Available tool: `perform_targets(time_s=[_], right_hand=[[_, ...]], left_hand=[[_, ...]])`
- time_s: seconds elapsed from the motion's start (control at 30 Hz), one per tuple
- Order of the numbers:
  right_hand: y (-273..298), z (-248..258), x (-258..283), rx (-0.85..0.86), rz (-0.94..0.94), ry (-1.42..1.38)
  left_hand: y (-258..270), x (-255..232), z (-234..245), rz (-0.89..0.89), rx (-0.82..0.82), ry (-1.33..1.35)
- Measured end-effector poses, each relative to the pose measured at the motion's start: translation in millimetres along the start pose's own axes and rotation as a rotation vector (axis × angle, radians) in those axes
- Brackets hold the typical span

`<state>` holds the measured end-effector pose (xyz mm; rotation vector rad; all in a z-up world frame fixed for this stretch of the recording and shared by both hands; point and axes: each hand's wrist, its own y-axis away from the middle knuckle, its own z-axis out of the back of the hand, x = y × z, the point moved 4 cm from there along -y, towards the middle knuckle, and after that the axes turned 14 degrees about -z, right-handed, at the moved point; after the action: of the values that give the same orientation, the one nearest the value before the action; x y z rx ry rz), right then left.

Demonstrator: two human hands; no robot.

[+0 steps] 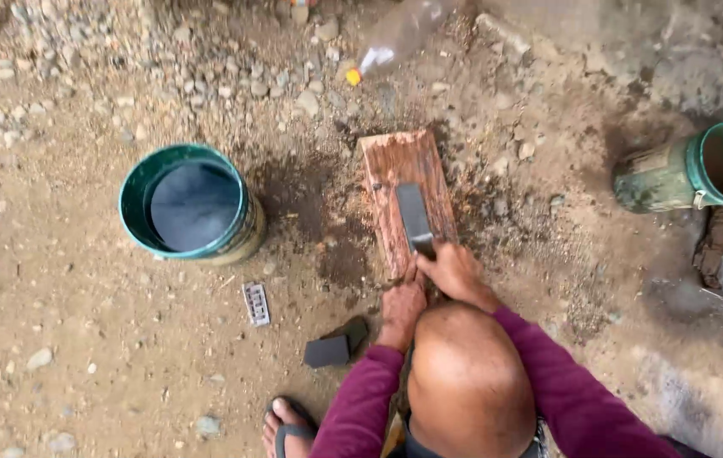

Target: Sharpening a metal plane blade on a whetstone with water.

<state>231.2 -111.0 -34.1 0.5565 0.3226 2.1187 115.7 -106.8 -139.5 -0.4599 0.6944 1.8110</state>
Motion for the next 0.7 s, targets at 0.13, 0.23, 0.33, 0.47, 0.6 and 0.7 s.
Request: perform_targets(time_s=[0.13,0.23,0.33,0.47,0.6,0.7], right_hand=[[-23.5,11.4,23.4,0.015,-0.058,0.026],[-60.4,11.7,24.4,0.013,-0.204,-0.065],[-24.2,1.8,9.0,0.025,-0.177,0.012],[11.2,0.3,6.2,0.055,-0.072,0.091],[-52.4,21.2,30.3,0.018,-0.099,-0.117],[-38.2,7.7,16.8,0.096,-0.135,-0.107]], left_hand=[[15.1,-5.5,5.7,0.017,0.047,0.059],[20.6,-10.6,18.9,0.007,0.031,0.055],[7.2,1.1,0.9,0.007,-0.019,0.070],[14.3,-1.0,-7.0,0.044,-0.034,0.120],[22.1,-5.9,7.9,-0.006,-0.089,0.098],[8.6,3.3,-2.9,-0.021,-0.132,0.115]])
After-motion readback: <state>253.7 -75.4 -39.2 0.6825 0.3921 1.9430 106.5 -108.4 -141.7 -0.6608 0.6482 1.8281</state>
